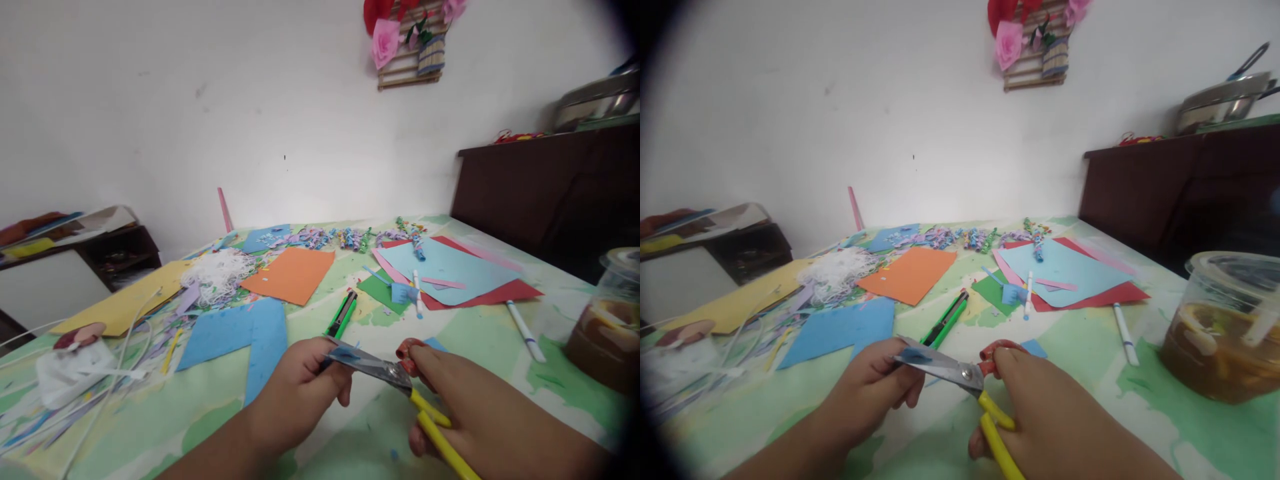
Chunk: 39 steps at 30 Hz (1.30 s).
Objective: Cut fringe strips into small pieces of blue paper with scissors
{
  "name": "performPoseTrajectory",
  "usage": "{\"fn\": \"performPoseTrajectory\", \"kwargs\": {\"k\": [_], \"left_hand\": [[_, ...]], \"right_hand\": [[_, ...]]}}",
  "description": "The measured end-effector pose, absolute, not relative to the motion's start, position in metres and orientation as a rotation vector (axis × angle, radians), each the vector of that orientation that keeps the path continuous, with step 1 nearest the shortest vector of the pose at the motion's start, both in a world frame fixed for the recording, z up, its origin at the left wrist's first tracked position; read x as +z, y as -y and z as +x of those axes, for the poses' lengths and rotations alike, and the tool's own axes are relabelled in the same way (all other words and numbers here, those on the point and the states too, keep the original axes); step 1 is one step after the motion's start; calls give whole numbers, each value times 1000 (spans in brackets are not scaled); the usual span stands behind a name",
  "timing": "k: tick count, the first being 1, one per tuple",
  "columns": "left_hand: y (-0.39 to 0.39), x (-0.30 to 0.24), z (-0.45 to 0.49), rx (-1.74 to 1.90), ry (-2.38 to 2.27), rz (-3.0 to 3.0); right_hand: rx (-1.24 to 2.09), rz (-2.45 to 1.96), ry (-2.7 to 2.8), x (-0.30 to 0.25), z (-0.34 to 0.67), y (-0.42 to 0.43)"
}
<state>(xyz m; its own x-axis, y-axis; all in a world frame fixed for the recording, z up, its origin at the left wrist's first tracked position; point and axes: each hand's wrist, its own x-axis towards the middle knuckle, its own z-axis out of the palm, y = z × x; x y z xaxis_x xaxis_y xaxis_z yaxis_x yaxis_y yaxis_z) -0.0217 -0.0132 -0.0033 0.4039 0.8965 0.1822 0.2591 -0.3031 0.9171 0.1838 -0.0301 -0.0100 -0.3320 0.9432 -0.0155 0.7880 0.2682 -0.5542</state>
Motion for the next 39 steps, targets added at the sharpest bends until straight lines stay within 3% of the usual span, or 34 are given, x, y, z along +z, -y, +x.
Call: {"fn": "performPoseTrajectory", "kwargs": {"k": [7, 15, 26, 39], "left_hand": [[5, -13, -24, 783, -677, 1153], [1, -12, -31, 610, -444, 949], [7, -2, -24, 952, -882, 1475], [10, -9, -20, 959, -1087, 1810]], "right_hand": [[661, -1521, 2248, -11, 185, 28], [605, -1485, 2316, -11, 186, 27], [658, -1529, 2167, -7, 190, 26], [765, -1517, 2188, -12, 185, 31]]}}
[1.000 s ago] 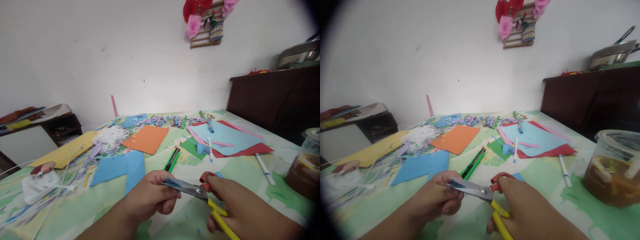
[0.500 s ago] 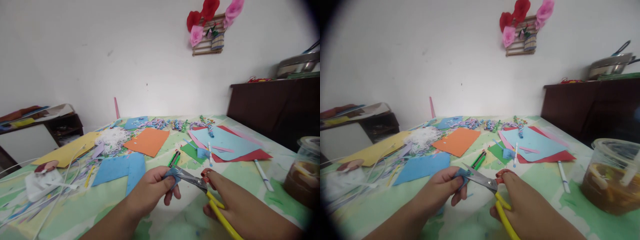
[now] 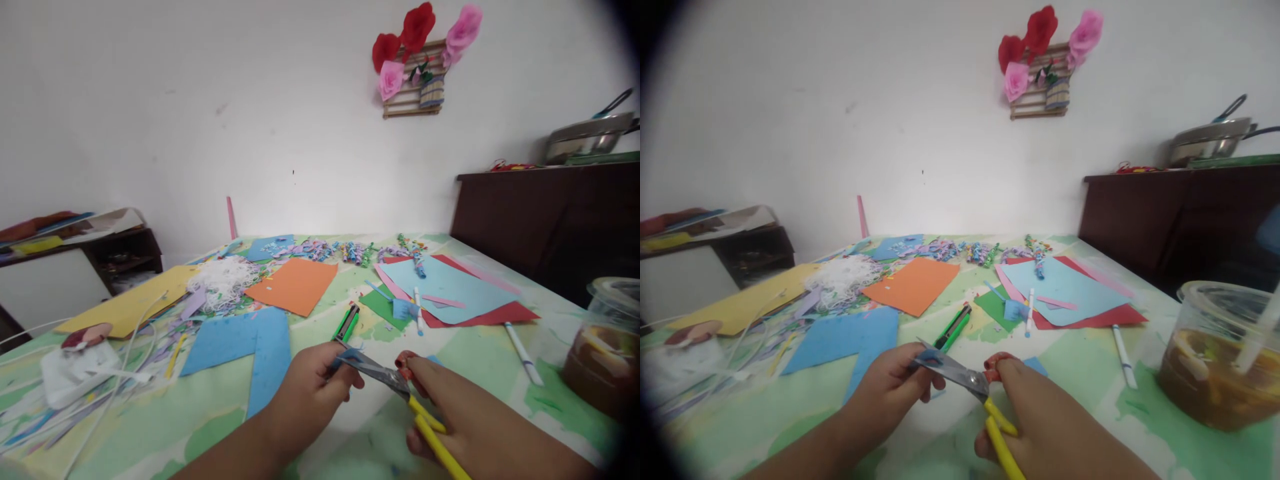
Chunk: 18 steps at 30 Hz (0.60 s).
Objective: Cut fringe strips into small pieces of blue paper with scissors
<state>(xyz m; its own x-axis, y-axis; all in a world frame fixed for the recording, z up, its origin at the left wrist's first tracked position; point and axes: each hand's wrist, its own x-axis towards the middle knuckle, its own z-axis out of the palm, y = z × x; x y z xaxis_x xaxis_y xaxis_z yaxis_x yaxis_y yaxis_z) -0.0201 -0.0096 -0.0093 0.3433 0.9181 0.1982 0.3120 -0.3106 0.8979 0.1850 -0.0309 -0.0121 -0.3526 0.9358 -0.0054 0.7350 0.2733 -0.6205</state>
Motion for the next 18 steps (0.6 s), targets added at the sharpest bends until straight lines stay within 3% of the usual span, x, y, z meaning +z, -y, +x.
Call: {"fn": "performPoseTrajectory", "kwargs": {"k": [18], "left_hand": [[10, -8, -15, 981, -1040, 1687]], "right_hand": [[602, -1470, 2182, -11, 188, 26]]}}
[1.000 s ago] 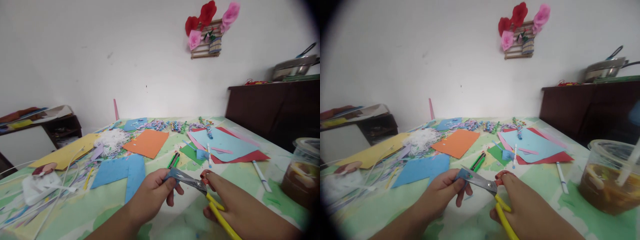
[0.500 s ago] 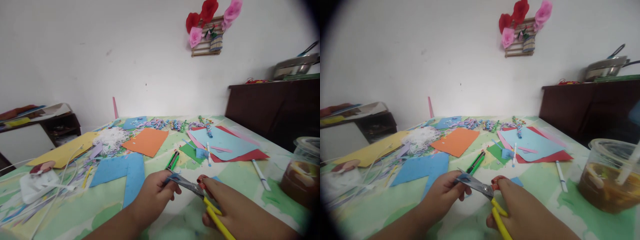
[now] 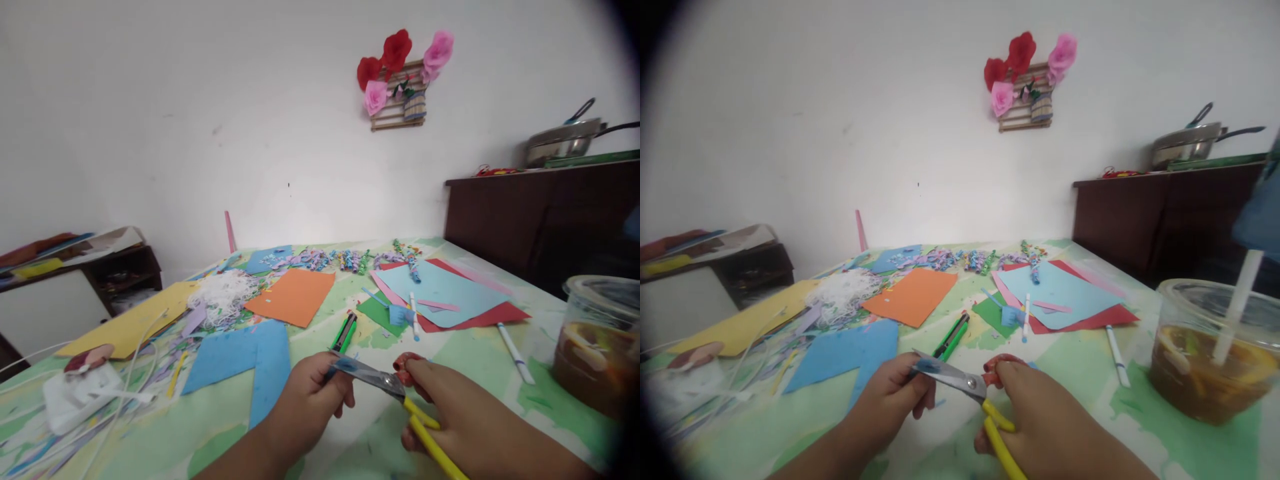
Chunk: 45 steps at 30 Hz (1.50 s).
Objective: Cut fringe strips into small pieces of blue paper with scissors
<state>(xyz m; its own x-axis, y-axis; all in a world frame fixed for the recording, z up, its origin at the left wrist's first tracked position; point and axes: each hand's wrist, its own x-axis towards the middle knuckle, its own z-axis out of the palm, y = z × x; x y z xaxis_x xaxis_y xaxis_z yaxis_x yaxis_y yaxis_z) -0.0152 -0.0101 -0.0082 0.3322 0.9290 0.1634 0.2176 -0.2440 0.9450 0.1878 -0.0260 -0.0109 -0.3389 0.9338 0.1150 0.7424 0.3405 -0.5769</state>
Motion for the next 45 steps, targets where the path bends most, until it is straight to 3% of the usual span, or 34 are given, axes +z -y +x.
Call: {"fn": "performPoseTrajectory", "kwargs": {"k": [24, 34, 45], "left_hand": [[-6, -19, -25, 765, -519, 1033], [0, -10, -15, 1026, -913, 1393], [11, -11, -18, 938, -1043, 1802]], "right_hand": [[420, -1477, 2248, -7, 190, 23], [596, -1500, 2155, -14, 191, 23], [769, -1503, 2190, -16, 187, 28]]}}
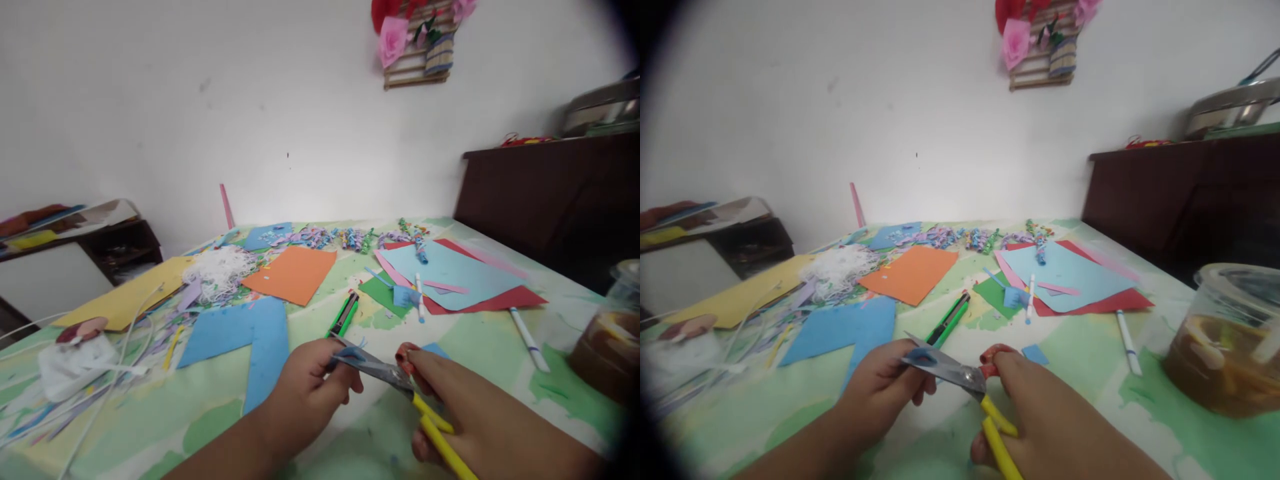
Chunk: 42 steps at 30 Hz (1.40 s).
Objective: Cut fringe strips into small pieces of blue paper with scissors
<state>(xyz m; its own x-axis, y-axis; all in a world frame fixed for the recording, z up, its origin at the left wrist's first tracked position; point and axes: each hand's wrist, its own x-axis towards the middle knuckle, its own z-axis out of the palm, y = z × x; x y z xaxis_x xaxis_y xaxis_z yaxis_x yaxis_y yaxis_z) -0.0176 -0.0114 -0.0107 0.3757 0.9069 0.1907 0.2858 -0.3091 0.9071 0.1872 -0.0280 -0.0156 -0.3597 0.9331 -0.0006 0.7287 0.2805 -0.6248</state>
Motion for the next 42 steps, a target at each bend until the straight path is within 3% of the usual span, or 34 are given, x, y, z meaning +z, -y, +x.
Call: {"fn": "performPoseTrajectory", "kwargs": {"k": [8, 19, 30, 36, 42], "left_hand": [[14, 8, -21, 904, -1040, 1710], [22, 84, -29, 900, -932, 1646], [10, 108, -18, 874, -379, 1435], [20, 122, -13, 1252, -554, 1604], [15, 122, -22, 1326, -864, 1690]], "right_hand": [[829, -1522, 2232, -3, 181, 31], [634, -1354, 2164, 48, 161, 47], [85, -1284, 2138, 66, 171, 25], [245, -1098, 2165, 87, 168, 12], [403, -1198, 2023, 77, 143, 13]]}}
